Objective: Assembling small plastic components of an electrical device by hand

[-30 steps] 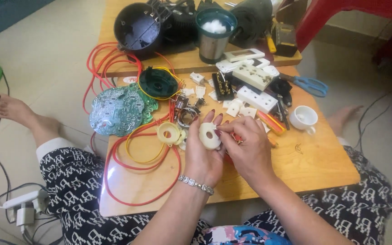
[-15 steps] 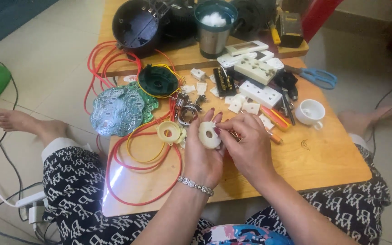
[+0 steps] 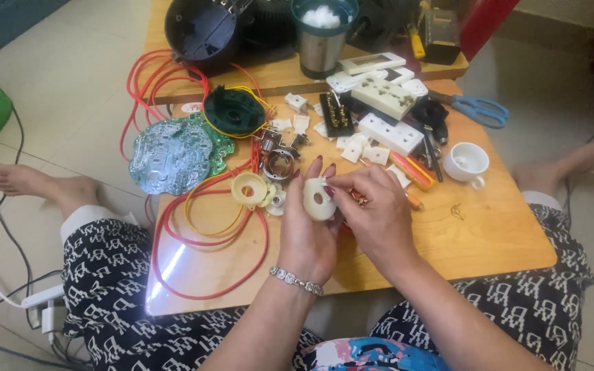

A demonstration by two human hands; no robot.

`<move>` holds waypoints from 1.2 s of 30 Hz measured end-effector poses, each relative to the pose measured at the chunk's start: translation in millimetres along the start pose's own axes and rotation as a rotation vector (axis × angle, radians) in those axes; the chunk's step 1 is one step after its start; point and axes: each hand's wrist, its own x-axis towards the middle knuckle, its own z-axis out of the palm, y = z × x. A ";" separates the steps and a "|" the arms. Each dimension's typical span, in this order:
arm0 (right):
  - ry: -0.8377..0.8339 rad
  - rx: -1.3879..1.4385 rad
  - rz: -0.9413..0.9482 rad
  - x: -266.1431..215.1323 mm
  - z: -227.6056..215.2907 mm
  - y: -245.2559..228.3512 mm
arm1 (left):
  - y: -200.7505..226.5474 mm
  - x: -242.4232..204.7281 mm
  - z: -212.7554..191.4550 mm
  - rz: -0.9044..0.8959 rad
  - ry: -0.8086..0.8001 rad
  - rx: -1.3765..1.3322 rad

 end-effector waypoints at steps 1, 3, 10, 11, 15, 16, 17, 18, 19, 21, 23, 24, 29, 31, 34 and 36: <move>-0.001 0.002 -0.002 1.7 -0.5 -2.7 | 1.4 -1.2 1.9 0.003 0.001 -0.001; 0.008 0.054 0.057 3.2 0.1 -7.9 | 3.7 -3.8 3.4 0.013 -0.016 0.008; 0.059 0.075 0.036 -7.1 9.0 0.7 | 5.8 6.9 -2.6 0.043 -0.042 -0.058; 0.040 0.070 -0.007 -9.6 8.1 -2.3 | 5.8 10.4 -5.8 0.065 -0.049 -0.062; 0.032 0.058 -0.112 -6.0 11.6 0.0 | -6.7 13.4 -4.9 0.105 -0.099 -0.140; 0.032 0.058 -0.114 -3.3 9.9 1.2 | -6.5 12.2 -4.1 0.106 -0.100 -0.141; 0.050 0.052 -0.121 -0.6 8.2 2.5 | -6.4 11.1 -3.4 0.098 -0.119 -0.140; 0.067 0.044 -0.125 1.1 6.2 4.5 | -7.4 9.9 -2.9 0.086 -0.137 -0.139; 0.066 0.043 -0.124 -0.3 6.8 3.7 | -6.5 10.1 -4.1 0.084 -0.136 -0.140; 0.081 0.058 -0.123 -2.2 8.0 1.5 | -3.6 11.0 -5.6 0.059 -0.122 -0.174; 0.066 0.039 -0.140 -7.1 8.5 -0.3 | -5.5 14.9 -9.0 0.067 -0.124 -0.241; 0.052 0.022 -0.161 -8.9 9.2 -1.8 | -5.4 16.9 -10.6 0.079 -0.126 -0.308; 0.030 0.009 -0.208 -7.6 12.7 -7.3 | -5.5 13.1 -8.9 0.079 -0.128 -0.293; 0.027 0.002 -0.207 -4.6 13.8 -6.1 | -8.2 11.5 -8.2 0.075 -0.135 -0.288; 0.049 -0.020 -0.256 1.6 11.1 0.0 | -10.4 8.4 -5.7 0.047 -0.141 -0.223; 0.092 -0.067 -0.210 4.8 7.1 5.2 | -9.8 3.8 -2.7 0.011 -0.107 -0.178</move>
